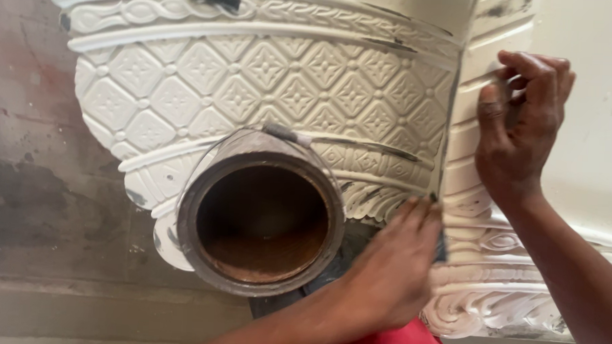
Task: The person polishes the ornate carvings of a white headboard using a piece of sandpaper and a cloth, dipping the cloth into a container of dark liquid to apply it to the wood, and then wipes the edges of a compartment.
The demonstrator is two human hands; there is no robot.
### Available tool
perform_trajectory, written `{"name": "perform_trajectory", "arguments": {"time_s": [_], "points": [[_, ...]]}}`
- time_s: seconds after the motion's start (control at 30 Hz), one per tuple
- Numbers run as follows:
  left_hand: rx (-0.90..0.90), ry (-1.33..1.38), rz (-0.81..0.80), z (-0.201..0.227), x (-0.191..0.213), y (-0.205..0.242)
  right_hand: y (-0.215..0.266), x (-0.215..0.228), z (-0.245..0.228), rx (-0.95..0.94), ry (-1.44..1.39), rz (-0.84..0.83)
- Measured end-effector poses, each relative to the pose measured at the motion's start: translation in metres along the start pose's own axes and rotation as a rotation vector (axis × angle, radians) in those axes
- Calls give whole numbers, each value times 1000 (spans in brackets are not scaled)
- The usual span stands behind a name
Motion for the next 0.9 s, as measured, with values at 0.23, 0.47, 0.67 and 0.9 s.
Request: {"name": "perform_trajectory", "arguments": {"time_s": [0.23,0.47,0.67,0.9], "points": [[42,26,25,-16,59,4,-2,1,-4,42,24,2],[29,-184,-355,-12,-11,-31,-6,5,-6,1,-81,27],[149,-113,-401,-25,-7,-34,-3,3,-7,49,-28,10],[57,-124,-264,11,31,-39,-4,8,3,-65,-215,49]]}}
Point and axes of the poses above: each hand's wrist, its own y-axis away from the middle knuckle, its own x-axis out of the back of the hand, z = x × y, the point moved 9 cm from there along -y, towards the middle knuckle, and after that the axes turned 6 degrees about -y, right-handed, at the moved point
